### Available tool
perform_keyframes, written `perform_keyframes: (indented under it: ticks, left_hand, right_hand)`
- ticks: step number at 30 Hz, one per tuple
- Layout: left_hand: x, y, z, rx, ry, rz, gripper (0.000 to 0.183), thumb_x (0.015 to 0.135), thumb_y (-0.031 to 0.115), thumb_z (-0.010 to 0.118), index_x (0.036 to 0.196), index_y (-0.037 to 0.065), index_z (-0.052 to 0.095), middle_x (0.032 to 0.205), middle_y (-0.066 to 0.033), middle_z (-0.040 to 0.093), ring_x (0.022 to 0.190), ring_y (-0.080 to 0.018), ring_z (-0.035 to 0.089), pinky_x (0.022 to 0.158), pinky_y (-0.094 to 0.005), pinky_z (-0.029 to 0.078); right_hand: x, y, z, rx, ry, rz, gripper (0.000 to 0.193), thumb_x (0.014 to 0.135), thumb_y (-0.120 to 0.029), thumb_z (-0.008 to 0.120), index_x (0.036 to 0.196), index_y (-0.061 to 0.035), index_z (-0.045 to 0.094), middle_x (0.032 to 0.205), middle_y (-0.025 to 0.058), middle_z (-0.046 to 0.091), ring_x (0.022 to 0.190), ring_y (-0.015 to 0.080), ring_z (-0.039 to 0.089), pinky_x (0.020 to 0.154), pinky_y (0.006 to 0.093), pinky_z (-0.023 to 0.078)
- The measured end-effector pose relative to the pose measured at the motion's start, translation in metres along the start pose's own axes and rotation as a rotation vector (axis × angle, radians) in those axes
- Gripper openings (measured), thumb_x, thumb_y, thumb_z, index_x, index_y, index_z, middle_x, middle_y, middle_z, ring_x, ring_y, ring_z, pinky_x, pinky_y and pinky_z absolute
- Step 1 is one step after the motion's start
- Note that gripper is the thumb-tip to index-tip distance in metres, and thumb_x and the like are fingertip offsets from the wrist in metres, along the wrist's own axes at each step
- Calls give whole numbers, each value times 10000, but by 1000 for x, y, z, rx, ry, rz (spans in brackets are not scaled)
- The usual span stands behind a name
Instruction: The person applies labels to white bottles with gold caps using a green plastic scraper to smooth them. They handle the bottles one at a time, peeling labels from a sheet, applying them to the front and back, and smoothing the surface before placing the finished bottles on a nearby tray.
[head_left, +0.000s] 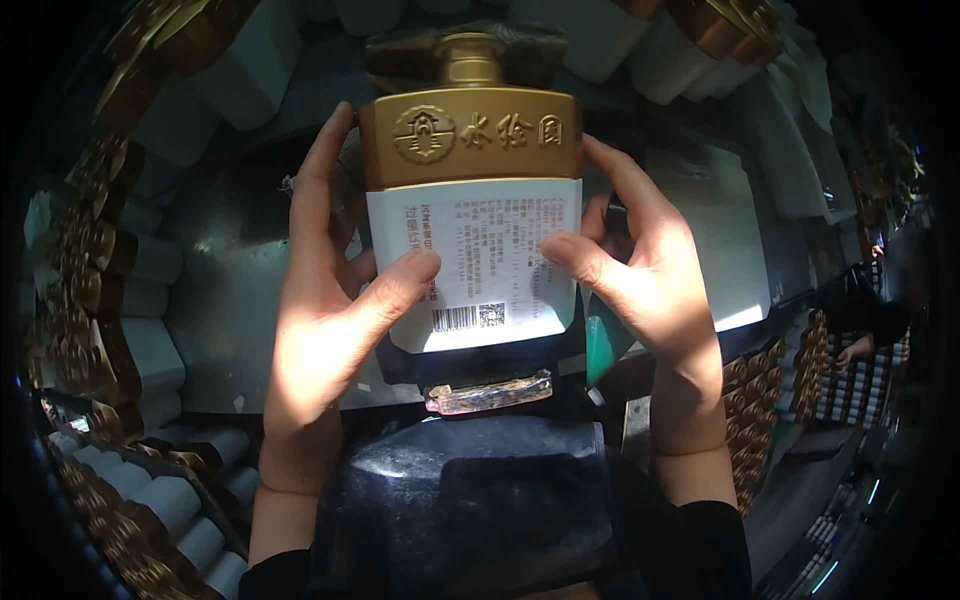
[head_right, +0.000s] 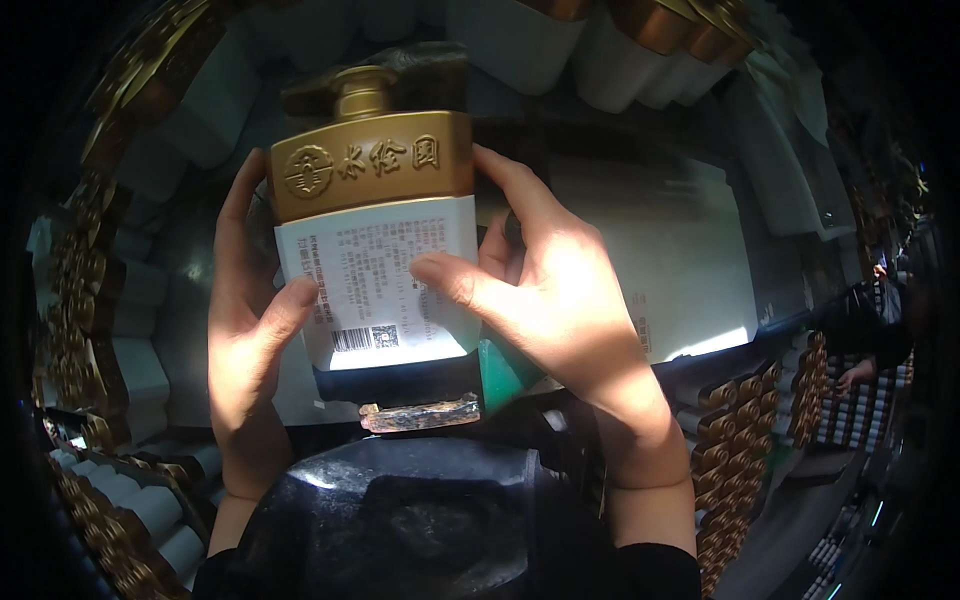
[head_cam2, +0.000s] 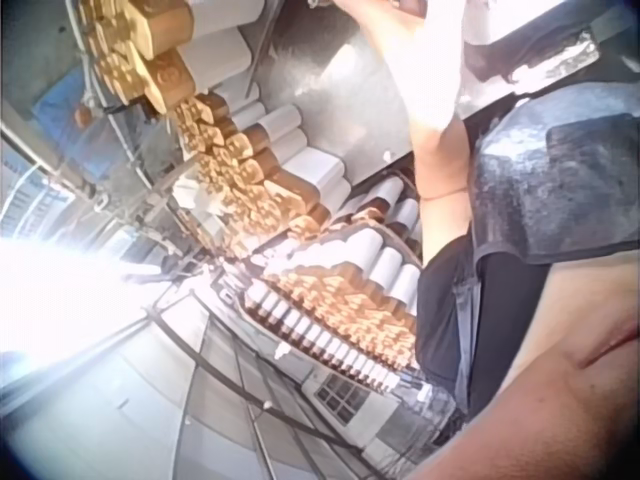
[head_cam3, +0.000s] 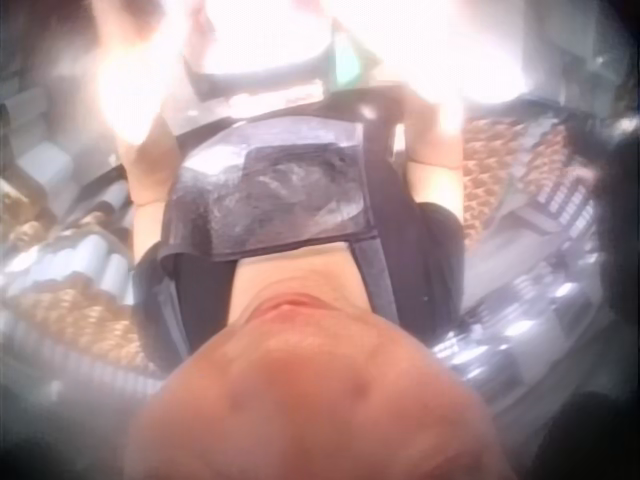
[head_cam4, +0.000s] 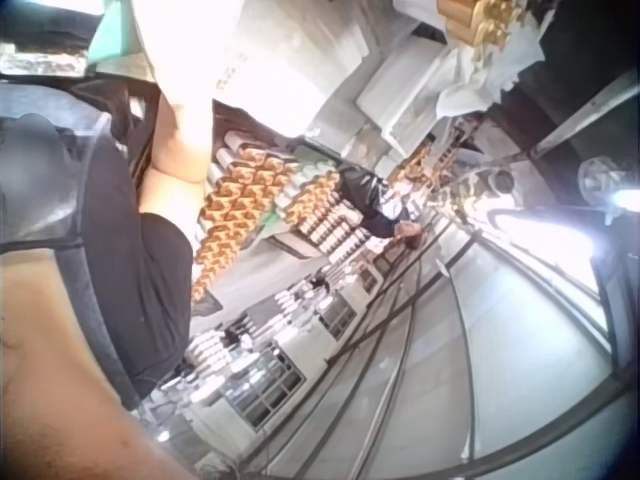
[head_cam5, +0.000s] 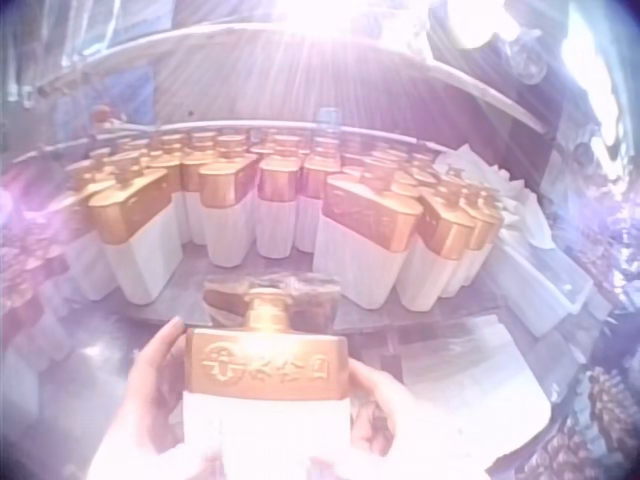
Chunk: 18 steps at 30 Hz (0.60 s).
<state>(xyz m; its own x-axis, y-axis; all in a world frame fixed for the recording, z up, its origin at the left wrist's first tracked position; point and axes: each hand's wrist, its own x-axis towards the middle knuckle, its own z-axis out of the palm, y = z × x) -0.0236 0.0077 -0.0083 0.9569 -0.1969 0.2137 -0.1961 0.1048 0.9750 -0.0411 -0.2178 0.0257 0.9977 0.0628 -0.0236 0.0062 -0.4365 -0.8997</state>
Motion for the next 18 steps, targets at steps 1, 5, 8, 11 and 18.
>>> perform_keyframes:
  ticks: [1,5,8,11,18]
  left_hand:
    - [3,1,1,9,3,5,892,805,179,746,1517,97,216,1475,-194,327,1336,-320,388,1056,-450,427]
    - [10,2,4,49,-8,22,838,837,128,705,1516,92,216,1422,-192,385,1306,-285,423,1055,-413,419]
    - [9,4,7,17,9,-2,804,850,105,682,1513,88,227,1388,-181,421,1281,-266,443,1055,-383,411]
    - [9,5,8,16,10,-9,781,856,90,666,1509,83,237,1374,-171,437,1267,-255,450,1054,-374,409]
    - [11,3,6,66,-9,31,769,863,91,667,1506,82,246,1401,-157,407,1269,-245,441,1033,-374,435]
  right_hand:
    - [1,-3,1,-37,15,5,730,789,-219,770,1387,39,439,721,-15,478,702,64,502,676,201,445]
    - [2,-4,3,-41,54,3,701,776,-184,782,1363,37,470,698,-22,481,686,52,507,656,198,440]
    - [4,-1,4,-34,47,14,691,782,-188,787,1355,40,474,697,-24,483,687,51,507,650,199,437]
    - [3,-1,4,-64,58,-4,686,793,-201,786,1353,42,473,706,-24,485,697,54,503,662,199,432]
    - [4,7,1,15,74,-60,696,813,-273,765,1353,50,467,666,1,506,650,77,526,615,226,435]
